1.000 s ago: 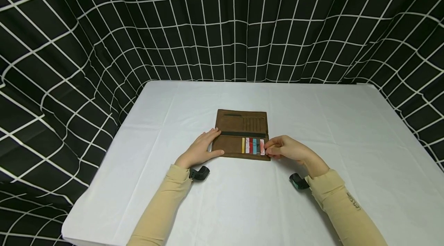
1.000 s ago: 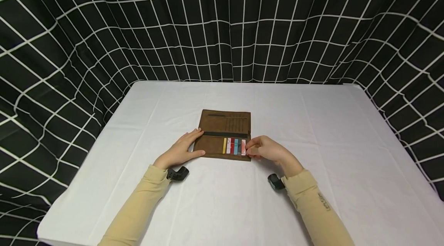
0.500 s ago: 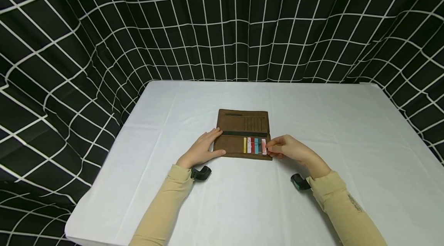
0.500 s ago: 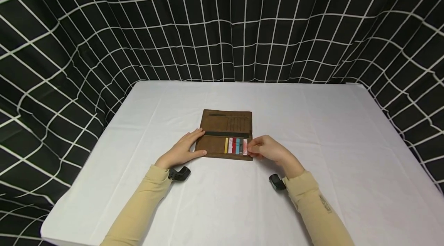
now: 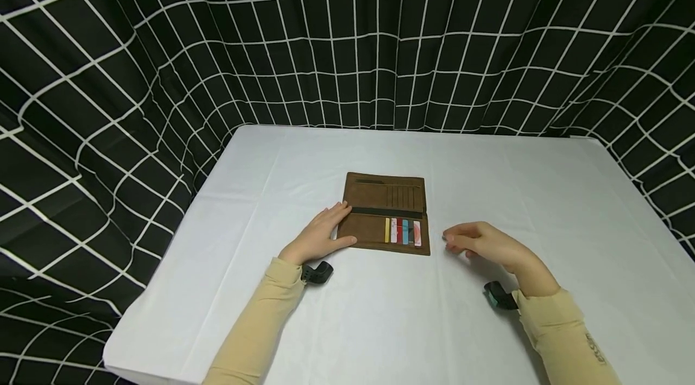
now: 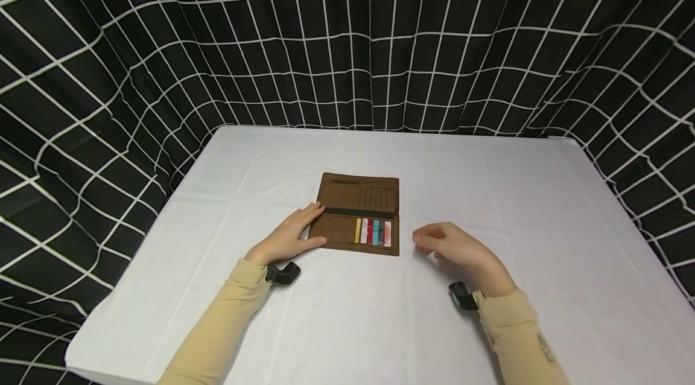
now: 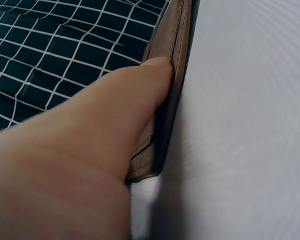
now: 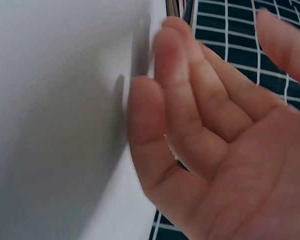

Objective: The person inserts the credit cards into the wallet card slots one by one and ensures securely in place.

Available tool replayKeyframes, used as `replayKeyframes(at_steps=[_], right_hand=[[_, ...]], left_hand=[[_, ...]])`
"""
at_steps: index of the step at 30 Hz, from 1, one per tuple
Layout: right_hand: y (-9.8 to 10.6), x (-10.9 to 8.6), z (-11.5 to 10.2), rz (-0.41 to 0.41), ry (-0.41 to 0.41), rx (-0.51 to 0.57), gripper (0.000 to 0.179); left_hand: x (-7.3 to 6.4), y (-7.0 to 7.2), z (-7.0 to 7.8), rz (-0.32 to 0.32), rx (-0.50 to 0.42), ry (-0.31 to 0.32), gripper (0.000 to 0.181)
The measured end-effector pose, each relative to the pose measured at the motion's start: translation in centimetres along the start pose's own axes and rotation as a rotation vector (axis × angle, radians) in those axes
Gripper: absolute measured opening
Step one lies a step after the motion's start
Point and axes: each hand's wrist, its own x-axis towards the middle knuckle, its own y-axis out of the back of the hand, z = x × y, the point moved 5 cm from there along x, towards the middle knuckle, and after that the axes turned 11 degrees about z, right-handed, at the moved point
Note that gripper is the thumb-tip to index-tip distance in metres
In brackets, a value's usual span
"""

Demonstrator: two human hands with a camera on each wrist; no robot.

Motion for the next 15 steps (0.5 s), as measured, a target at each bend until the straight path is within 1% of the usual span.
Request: replayKeyframes(at_steps=[2, 4, 6, 9, 13, 15], right_hand=[[1.0, -0.8, 0.4, 0.047, -0.014, 0.020, 0.049], [1.9, -1.5, 0.9, 0.102, -0.028, 0.025, 0.050], [2.8, -2.1, 1.2, 0.144, -0.035, 0.021, 0.053], [3.6, -2.5, 1.2, 0.185, -0.023, 0.015, 0.056], [4.2, -2.7, 0.7, 0.229, 0.025, 0.026, 0.058], [4.4, -2.7, 0.4, 0.249, 0.033, 0.027, 0.059]], left_hand=[[-0.1, 0.1, 0.1, -0.018, -0.002, 0.009, 0.078], [-0.3, 0.6, 0.2, -0.029, 0.004, 0.023, 0.076], [-0.6, 1.4, 0.2, -0.017, 0.008, 0.033, 0.072], [-1.1, 3.0, 0.0, 0.041, 0.022, 0.044, 0.063], [-1.5, 5.1, -0.4, 0.154, 0.027, 0.051, 0.051], [-1.6, 6.0, -0.6, 0.217, 0.027, 0.046, 0.047]])
